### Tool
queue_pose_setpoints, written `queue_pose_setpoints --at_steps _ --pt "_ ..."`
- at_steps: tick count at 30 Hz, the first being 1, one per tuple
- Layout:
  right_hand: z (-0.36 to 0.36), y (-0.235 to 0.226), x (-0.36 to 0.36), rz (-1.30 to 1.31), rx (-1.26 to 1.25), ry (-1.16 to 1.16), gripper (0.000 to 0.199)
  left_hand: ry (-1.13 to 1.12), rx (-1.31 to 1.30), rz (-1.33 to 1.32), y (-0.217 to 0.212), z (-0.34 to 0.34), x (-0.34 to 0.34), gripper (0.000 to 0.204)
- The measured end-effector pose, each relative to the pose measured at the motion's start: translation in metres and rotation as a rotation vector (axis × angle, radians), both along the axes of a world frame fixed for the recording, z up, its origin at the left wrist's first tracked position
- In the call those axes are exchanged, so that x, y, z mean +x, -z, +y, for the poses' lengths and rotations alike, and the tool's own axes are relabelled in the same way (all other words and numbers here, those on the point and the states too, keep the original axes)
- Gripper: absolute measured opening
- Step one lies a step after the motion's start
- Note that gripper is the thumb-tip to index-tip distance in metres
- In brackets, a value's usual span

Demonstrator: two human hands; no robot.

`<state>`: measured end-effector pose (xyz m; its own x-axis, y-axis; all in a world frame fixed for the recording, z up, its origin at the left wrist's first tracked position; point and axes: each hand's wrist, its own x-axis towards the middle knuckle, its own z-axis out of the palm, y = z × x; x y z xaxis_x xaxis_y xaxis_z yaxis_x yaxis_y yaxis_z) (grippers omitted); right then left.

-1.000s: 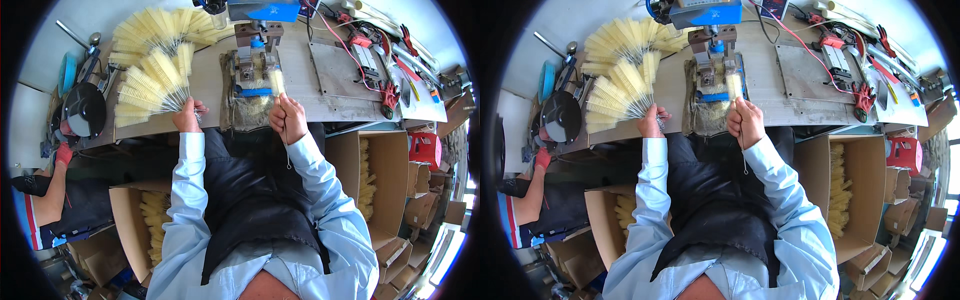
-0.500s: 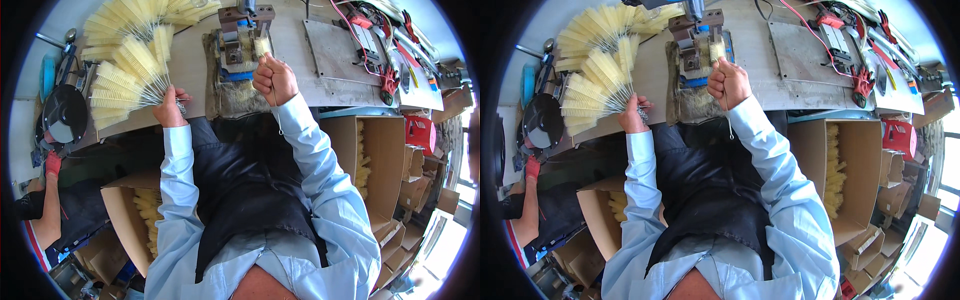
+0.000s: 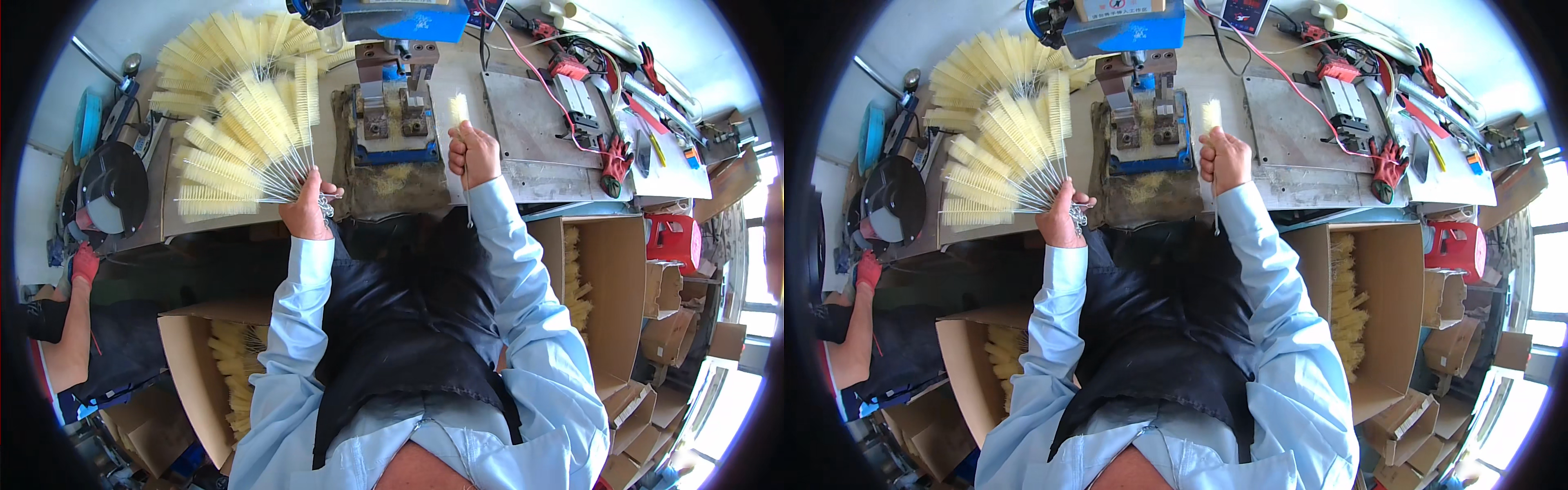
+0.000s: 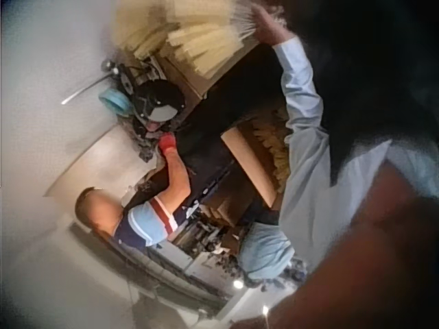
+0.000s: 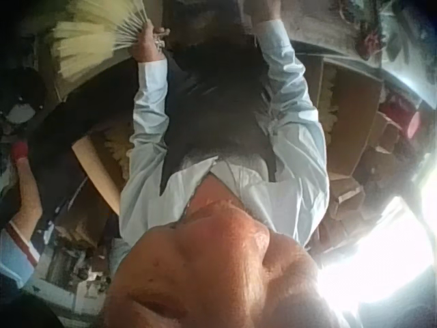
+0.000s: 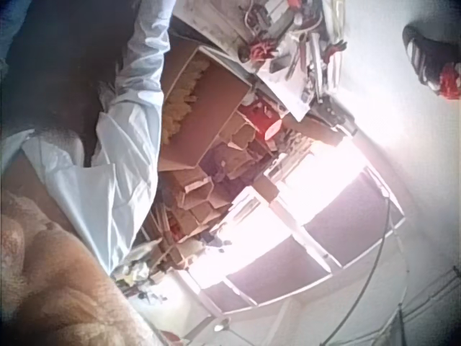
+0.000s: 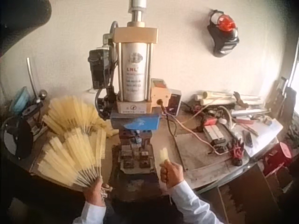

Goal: Assembling yellow-bristled brushes using a wire insertion machine and organizing them in cardboard boxes.

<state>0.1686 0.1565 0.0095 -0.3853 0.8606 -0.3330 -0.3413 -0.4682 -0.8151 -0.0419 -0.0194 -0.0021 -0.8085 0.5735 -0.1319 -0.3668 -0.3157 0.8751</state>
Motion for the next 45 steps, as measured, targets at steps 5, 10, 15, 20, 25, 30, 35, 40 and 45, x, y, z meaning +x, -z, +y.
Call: queue_pose_setpoints --at_steps 5,10,15,20,25,30,35,40,45 --pt "0.055 0.018 0.011 -0.581 0.255 -0.032 0.039 -0.03 -0.045 -0.071 0.012 0.001 -0.006 0.008" --pt "0.024 0.01 0.007 -0.889 1.098 0.451 0.034 -0.007 -0.012 -0.153 0.011 0.003 -0.001 0.012" --pt "-0.063 -0.03 -0.07 -0.312 0.588 -0.135 0.037 0.121 0.019 -0.21 -0.001 -0.015 0.011 0.013" --pt "-0.083 -0.017 -0.142 -0.238 0.385 -0.226 0.035 0.255 0.047 -0.248 0.0 -0.038 0.024 0.01" --pt "-0.099 -0.005 -0.149 -0.107 0.306 -0.16 0.033 0.199 -0.065 -0.317 -0.02 -0.063 0.035 0.011" --pt "-0.099 -0.018 -0.1 -0.013 0.032 -0.231 0.045 0.032 -0.02 -0.234 -0.009 -0.083 0.013 0.018" --pt "-0.089 -0.025 -0.084 0.005 -0.002 -0.26 0.047 -0.003 -0.083 -0.148 -0.013 -0.058 0.004 0.019" --pt "-0.064 -0.024 -0.088 0.03 -0.107 -0.37 0.054 0.036 -0.104 -0.134 -0.012 -0.017 0.001 0.02" --pt "-0.051 -0.05 -0.09 0.205 -0.209 -0.434 0.079 0.021 -0.053 -0.084 -0.017 0.023 -0.007 0.018"
